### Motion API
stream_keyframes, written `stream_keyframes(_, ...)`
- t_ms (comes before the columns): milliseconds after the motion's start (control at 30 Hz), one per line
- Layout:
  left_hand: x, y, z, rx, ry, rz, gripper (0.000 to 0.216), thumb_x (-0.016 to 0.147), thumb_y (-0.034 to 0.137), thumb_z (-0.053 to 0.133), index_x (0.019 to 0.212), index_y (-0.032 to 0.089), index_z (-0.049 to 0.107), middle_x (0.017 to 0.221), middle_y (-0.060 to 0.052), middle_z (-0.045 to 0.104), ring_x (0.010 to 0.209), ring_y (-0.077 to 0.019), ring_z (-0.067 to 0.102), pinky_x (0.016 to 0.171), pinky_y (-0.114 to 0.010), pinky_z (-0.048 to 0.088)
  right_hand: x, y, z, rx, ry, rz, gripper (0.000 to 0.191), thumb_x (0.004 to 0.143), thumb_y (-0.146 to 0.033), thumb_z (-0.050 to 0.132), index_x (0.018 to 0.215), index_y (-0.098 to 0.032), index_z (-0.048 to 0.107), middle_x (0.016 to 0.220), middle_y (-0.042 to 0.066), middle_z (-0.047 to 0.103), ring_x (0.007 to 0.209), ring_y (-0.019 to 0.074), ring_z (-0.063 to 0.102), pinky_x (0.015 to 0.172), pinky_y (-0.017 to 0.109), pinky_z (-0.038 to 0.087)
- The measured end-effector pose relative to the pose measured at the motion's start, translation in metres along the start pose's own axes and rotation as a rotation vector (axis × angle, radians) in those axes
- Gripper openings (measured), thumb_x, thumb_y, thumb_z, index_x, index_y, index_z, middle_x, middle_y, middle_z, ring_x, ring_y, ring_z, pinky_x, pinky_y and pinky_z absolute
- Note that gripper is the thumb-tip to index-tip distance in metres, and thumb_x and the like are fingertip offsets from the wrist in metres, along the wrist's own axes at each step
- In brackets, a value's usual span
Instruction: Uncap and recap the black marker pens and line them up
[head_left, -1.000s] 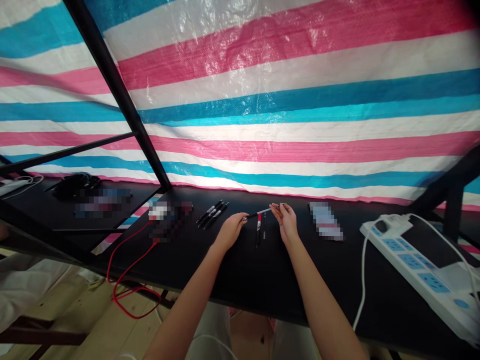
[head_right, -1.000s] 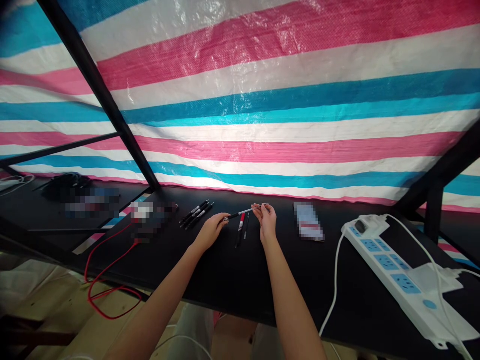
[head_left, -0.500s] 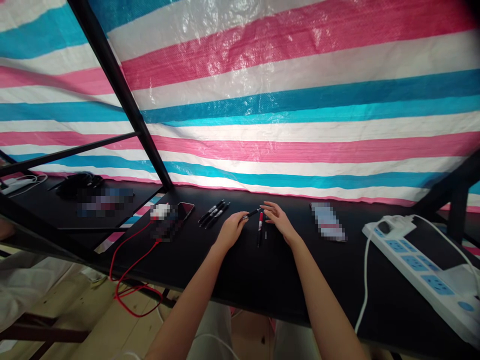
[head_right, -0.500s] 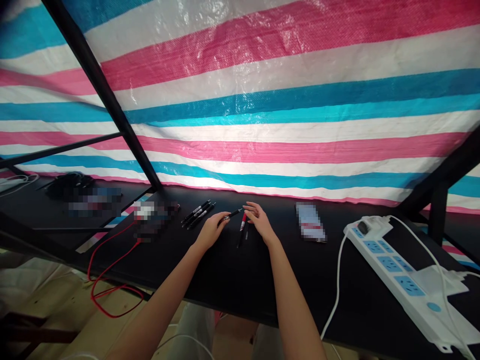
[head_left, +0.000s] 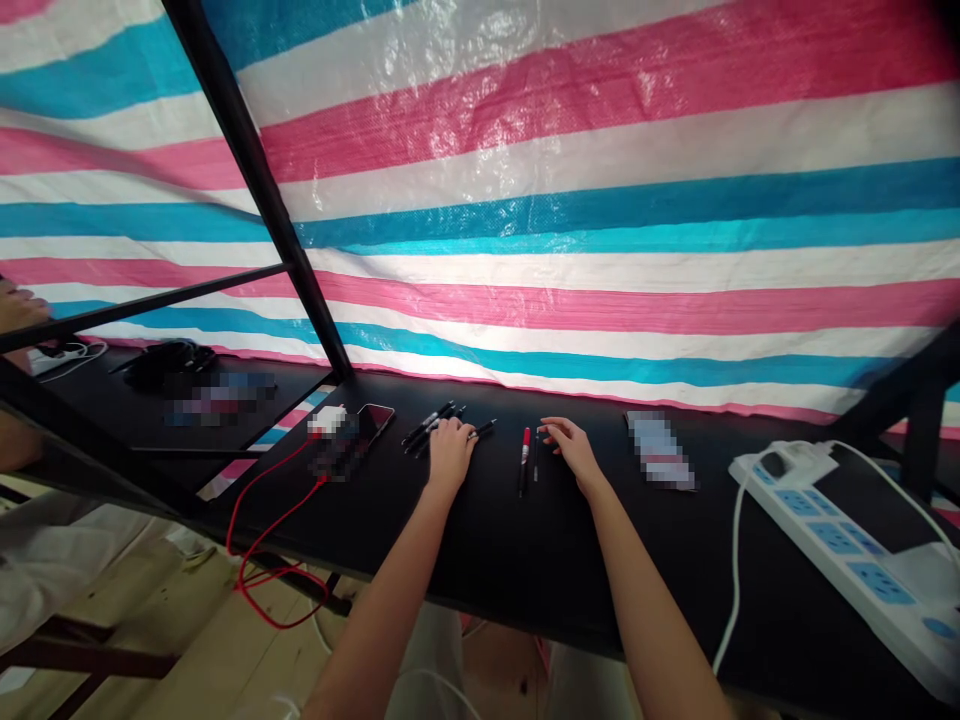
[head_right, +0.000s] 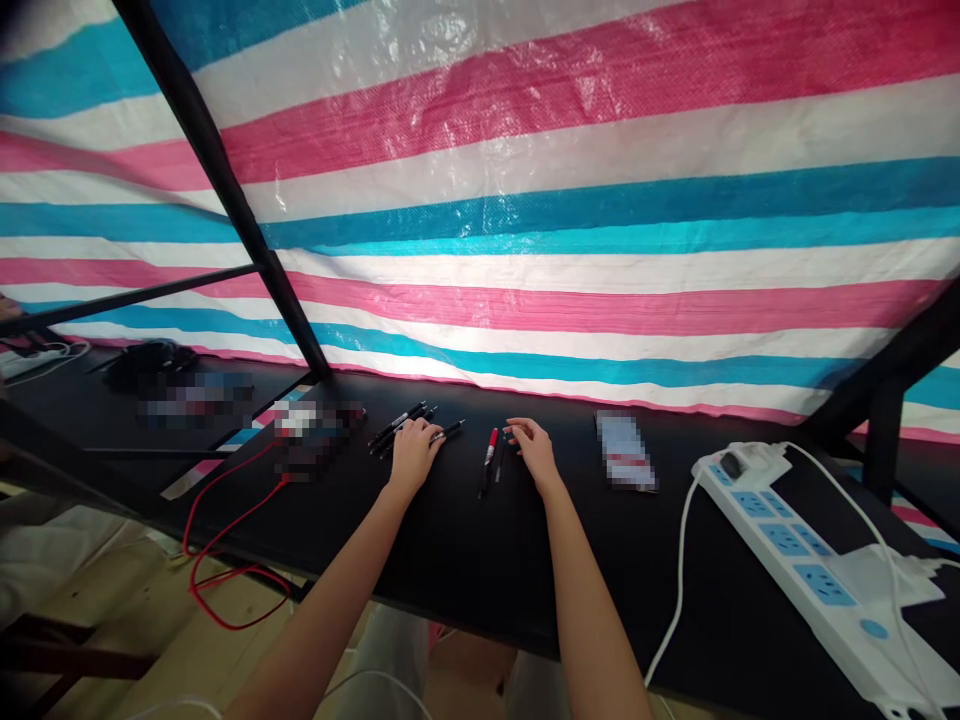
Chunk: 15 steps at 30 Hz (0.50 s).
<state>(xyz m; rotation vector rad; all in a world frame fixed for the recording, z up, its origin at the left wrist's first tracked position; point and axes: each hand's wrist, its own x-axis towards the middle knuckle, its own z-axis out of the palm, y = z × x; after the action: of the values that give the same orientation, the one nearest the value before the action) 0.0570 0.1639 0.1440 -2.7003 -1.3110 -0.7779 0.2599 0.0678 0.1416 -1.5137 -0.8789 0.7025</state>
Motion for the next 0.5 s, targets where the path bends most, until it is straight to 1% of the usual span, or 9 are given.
stream_keyframes(133, 0.0, -0.006, -0.001, 0.109, 0.135, -0.214, 0.016, 0.079, 0.027, 0.053, 0.094, 0.024, 0.058, 0.095, -0.006, 0.052, 0.093, -0.0246, 0.042, 0.082, -0.041, 0.029, -0.001, 0.0, 0.0, 0.007, 0.0, -0.007, 0.033, 0.07, -0.036, 0.048, 0.095, -0.017, 0.059, 0.09, 0.006, 0.065, 0.067, 0.013, 0.056, 0.053, 0.022, 0.038)
stream_keyframes(200, 0.0, -0.01, -0.001, 0.133, 0.167, -0.285, 0.014, 0.078, 0.026, 0.053, 0.091, 0.023, 0.057, 0.092, -0.006, 0.053, 0.091, -0.0248, 0.042, 0.081, -0.042, 0.028, -0.002, -0.002, 0.0, 0.002, -0.008, -0.007, 0.033, 0.071, -0.036, 0.047, 0.095, -0.017, 0.059, 0.09, 0.006, 0.065, 0.066, 0.0126, 0.056, 0.054, 0.022, 0.038)
stream_keyframes(300, 0.0, -0.013, 0.001, 0.116, 0.145, -0.294, 0.007, 0.079, 0.022, 0.05, 0.082, 0.022, 0.056, 0.079, -0.005, 0.055, 0.086, -0.0234, 0.044, 0.08, -0.04, 0.028, -0.002, -0.003, 0.001, -0.002, -0.015, 0.001, 0.033, 0.071, -0.035, 0.046, 0.095, -0.016, 0.059, 0.09, 0.006, 0.065, 0.066, 0.0123, 0.056, 0.055, 0.022, 0.038)
stream_keyframes(400, 0.001, -0.014, 0.004, 0.097, 0.138, -0.271, 0.008, 0.078, 0.02, 0.048, 0.08, 0.022, 0.056, 0.072, -0.004, 0.056, 0.084, -0.0227, 0.045, 0.08, -0.039, 0.027, -0.001, -0.002, 0.001, -0.03, -0.009, -0.01, 0.033, 0.072, -0.034, 0.044, 0.096, -0.016, 0.058, 0.09, 0.005, 0.065, 0.065, 0.0124, 0.055, 0.053, 0.022, 0.037)
stream_keyframes(433, 0.001, -0.014, 0.004, 0.097, 0.141, -0.271, 0.008, 0.078, 0.02, 0.048, 0.079, 0.021, 0.056, 0.072, -0.004, 0.056, 0.084, -0.0228, 0.045, 0.08, -0.039, 0.027, -0.001, -0.001, 0.001, -0.07, -0.002, -0.023, 0.032, 0.073, -0.033, 0.043, 0.096, -0.017, 0.058, 0.088, 0.005, 0.065, 0.063, 0.0125, 0.055, 0.053, 0.022, 0.037)
stream_keyframes(500, 0.001, -0.013, 0.004, 0.104, 0.151, -0.281, 0.009, 0.078, 0.021, 0.047, 0.079, 0.021, 0.056, 0.072, -0.005, 0.056, 0.083, -0.023, 0.045, 0.08, -0.04, 0.027, -0.002, -0.001, 0.001, -0.227, 0.032, -0.058, 0.029, 0.073, -0.032, 0.044, 0.093, -0.019, 0.059, 0.081, 0.002, 0.064, 0.062, 0.013, 0.054, 0.053, 0.023, 0.035)
